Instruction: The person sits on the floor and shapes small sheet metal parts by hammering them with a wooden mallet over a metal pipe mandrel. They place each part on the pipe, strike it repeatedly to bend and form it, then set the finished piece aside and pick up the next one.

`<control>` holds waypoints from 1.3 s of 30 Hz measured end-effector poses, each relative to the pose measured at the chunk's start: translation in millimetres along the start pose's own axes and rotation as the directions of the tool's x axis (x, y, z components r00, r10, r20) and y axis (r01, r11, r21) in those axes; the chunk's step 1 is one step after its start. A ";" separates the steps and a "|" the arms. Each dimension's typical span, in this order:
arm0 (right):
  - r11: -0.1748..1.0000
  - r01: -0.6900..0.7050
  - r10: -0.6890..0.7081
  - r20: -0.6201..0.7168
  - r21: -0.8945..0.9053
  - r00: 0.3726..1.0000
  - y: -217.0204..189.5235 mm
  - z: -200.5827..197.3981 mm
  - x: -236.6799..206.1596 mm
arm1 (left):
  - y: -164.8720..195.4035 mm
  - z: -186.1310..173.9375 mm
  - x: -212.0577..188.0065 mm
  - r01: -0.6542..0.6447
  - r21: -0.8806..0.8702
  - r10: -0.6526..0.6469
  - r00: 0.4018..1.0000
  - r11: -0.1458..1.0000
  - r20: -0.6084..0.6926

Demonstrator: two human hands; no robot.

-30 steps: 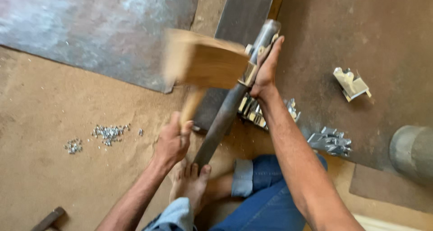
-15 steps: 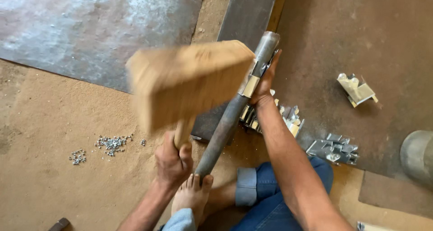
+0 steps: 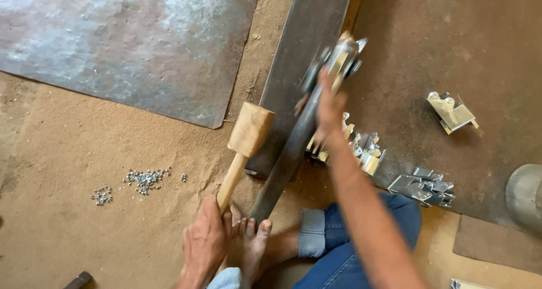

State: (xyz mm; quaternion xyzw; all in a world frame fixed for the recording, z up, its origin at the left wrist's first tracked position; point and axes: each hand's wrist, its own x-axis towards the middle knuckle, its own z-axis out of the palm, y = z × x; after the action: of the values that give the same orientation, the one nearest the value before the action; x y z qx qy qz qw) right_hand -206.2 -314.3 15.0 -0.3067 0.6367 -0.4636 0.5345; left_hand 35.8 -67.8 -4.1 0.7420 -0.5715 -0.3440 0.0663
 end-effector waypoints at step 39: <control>0.969 -0.123 0.181 -0.277 0.214 0.944 -0.5 -6.2 56.1 | 73.4 -23.0 80.6 -0.695 -0.393 0.449 0.701 0.602 -0.554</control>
State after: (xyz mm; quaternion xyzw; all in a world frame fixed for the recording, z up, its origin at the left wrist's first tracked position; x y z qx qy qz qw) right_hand -225.7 -362.6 -6.8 -0.1307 0.6827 -0.5210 0.4954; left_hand -0.8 -171.4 14.3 0.5091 -0.6242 -0.2995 0.5114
